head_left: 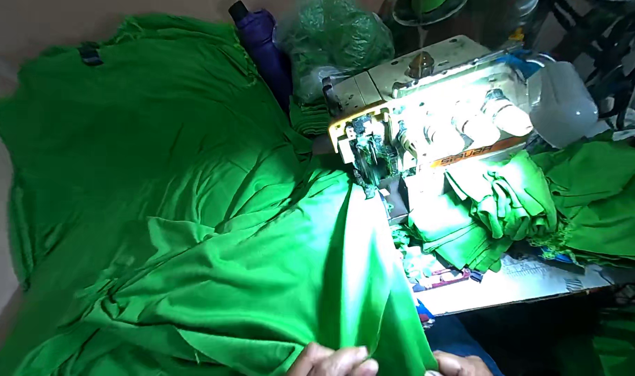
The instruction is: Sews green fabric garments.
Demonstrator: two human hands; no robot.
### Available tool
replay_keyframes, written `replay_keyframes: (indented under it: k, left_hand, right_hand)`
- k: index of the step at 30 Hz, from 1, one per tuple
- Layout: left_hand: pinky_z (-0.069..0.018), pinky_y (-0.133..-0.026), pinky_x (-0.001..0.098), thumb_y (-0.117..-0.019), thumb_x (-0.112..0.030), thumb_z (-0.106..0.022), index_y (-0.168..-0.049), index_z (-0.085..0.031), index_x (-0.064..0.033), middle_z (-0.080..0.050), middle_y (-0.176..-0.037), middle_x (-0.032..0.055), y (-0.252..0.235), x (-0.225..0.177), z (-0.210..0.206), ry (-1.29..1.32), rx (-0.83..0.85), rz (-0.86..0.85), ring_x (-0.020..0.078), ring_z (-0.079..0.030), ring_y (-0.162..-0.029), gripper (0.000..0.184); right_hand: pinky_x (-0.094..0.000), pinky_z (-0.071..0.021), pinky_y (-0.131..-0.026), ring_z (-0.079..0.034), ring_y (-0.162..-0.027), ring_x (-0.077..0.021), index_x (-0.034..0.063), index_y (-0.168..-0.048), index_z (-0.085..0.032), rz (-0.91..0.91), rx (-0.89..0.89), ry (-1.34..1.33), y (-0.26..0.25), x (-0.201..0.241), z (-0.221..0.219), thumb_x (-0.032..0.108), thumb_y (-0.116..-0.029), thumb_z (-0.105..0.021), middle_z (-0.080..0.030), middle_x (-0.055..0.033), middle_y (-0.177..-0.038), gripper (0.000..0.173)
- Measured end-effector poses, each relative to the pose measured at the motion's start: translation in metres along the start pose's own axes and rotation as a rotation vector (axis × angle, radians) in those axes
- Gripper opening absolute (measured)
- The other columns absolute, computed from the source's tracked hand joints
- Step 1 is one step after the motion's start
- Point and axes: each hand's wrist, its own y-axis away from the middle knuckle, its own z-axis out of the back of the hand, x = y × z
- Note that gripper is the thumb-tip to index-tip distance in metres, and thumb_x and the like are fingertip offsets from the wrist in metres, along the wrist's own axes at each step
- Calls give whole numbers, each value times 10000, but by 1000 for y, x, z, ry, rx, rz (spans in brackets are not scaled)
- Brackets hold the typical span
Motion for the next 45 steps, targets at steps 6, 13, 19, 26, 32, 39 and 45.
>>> replay_keyframes:
  k: [6, 13, 19, 26, 32, 39, 45]
  left_hand:
    - [-473, -751, 117, -921, -132, -716, -873, -773, 37, -708, -769, 136, -35, 3, -29, -274, -20, -57, 78, -633, -746, 185]
    - [-494, -582, 229, -887, -82, -688, -874, -781, -3, -692, -762, 136, -72, 12, -59, -477, -51, -148, 167, -640, -626, 123]
    - [-531, -547, 298, -891, -34, -682, -858, -746, 16, -652, -771, 129, -79, 17, -75, -520, -40, -97, 214, -656, -627, 87]
    - [-489, -628, 146, -842, -79, -709, -909, -778, -45, -689, -826, 56, -59, 47, -62, -238, -123, -67, 42, -605, -683, 102]
    - [-496, -860, 207, -872, -96, -720, -921, -806, -54, -720, -901, 81, -47, 58, -68, -91, -271, -198, 106, -654, -911, 108]
    - [-479, -905, 251, -843, -116, -750, -815, -771, -90, -759, -848, 29, -32, 59, -71, -163, -293, -248, 103, -687, -875, 44]
    - [-483, -867, 271, -893, -124, -713, -850, -788, -79, -743, -851, 58, -26, 55, -73, -229, -282, -281, 153, -670, -869, 97]
  right_hand:
    - [-195, -536, -705, -661, -727, -33, -78, -968, -702, 106, -89, 135, -44, 15, 1, 48, -1009, -528, -706, -100, -792, 219]
    - [-135, -485, -655, -602, -682, 25, -10, -885, -715, 285, -285, 303, -98, 16, -2, 153, -1006, -531, -660, -31, -725, 273]
    - [-111, -434, -633, -541, -669, 88, 62, -848, -733, 253, -302, 321, -126, 36, 16, 194, -997, -552, -629, 65, -714, 268]
    - [-144, -501, -660, -598, -699, 60, 194, -781, -686, 20, 80, -312, -122, 29, 29, 122, -933, -615, -644, 147, -738, 182]
    - [-134, -494, -520, -583, -548, 31, 140, -824, -665, -32, -2, -341, -116, 49, 19, 73, -937, -638, -652, 102, -673, 134]
    - [-199, -607, -660, -708, -697, -33, 47, -1020, -650, -10, -85, -263, -95, 52, 9, -3, -956, -597, -732, 55, -814, 97]
    - [-186, -599, -707, -697, -736, -10, 11, -1057, -642, 76, -117, -189, -95, 47, -7, 7, -972, -554, -722, 55, -840, 123]
